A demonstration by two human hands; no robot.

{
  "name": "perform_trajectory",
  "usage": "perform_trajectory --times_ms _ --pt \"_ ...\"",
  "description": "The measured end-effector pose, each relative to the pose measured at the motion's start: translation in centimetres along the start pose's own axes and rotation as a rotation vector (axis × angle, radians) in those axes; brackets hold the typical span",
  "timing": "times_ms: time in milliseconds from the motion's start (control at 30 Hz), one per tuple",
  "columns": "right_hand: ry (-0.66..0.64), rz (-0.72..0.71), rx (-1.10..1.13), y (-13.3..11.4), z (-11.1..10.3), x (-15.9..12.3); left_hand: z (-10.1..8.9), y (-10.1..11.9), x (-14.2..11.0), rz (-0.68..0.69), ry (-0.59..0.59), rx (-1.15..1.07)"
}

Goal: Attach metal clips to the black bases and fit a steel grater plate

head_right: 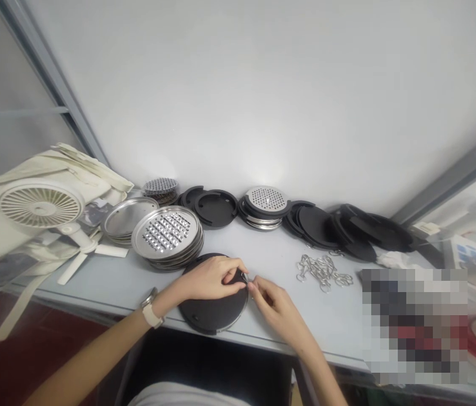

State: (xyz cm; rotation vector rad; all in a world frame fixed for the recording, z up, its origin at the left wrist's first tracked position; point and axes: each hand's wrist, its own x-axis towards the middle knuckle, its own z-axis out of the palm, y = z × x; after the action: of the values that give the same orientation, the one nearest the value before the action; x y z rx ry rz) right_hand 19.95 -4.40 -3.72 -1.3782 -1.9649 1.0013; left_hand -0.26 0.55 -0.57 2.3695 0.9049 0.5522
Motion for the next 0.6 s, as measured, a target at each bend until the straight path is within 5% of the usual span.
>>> perform_trajectory --times_ms 600 --pt "-0.028 -0.011 0.013 -0.15 -0.21 0.15 0.06 -0.05 0.08 -0.004 0.020 0.032"
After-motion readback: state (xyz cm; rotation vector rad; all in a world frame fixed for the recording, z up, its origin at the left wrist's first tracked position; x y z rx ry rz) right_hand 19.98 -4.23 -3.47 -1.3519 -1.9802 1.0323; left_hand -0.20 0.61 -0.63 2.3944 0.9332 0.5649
